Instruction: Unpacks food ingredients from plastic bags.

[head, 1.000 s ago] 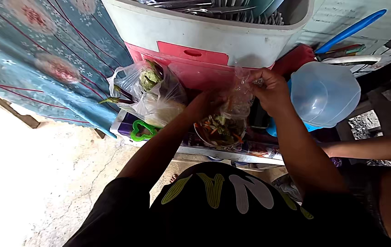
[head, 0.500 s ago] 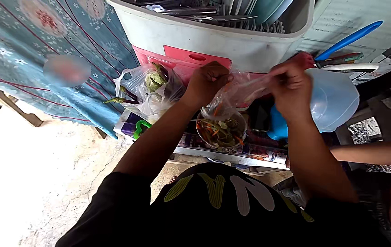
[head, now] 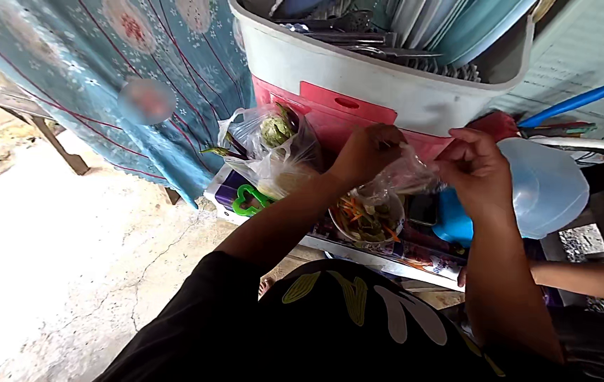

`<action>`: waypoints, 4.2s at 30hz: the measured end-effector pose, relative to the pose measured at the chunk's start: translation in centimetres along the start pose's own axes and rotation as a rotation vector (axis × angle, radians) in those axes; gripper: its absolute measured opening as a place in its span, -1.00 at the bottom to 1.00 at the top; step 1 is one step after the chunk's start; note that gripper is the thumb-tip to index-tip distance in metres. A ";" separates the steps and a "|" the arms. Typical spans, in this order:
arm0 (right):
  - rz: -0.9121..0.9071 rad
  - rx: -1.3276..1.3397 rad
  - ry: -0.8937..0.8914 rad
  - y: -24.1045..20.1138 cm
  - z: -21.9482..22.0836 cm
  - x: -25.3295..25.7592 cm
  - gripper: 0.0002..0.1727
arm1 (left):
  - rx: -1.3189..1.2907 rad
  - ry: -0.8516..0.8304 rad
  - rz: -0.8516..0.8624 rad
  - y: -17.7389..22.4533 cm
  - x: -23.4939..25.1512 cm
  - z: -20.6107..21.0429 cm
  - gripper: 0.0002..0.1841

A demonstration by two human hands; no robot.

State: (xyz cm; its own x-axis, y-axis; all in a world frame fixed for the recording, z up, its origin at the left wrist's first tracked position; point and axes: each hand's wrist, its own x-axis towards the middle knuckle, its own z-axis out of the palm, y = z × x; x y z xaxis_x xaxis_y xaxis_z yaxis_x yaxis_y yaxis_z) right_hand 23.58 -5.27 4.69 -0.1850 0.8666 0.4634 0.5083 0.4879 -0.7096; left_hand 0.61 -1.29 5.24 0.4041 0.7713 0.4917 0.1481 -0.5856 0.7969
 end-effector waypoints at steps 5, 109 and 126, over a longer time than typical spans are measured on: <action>0.098 0.043 -0.028 1.1 2.9 -0.9 -0.80 | -0.060 -0.078 0.260 -0.2 -2.0 0.2 -0.74; -0.032 0.056 0.261 -9.2 2.8 -3.3 -0.83 | -0.110 -0.223 0.278 4.6 -0.8 -2.7 -0.75; -0.183 -0.496 0.191 -8.6 4.6 -5.5 -0.73 | 0.251 -0.235 0.374 3.1 -4.5 -0.8 -0.62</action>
State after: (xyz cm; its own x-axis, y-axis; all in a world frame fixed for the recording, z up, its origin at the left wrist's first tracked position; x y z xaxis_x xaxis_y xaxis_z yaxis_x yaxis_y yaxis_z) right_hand 16.36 -13.73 5.85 -0.1757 0.7157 0.6759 0.8253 0.4814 -0.2951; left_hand -1.46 -6.31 5.76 0.6587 0.4370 0.6125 0.1547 -0.8753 0.4581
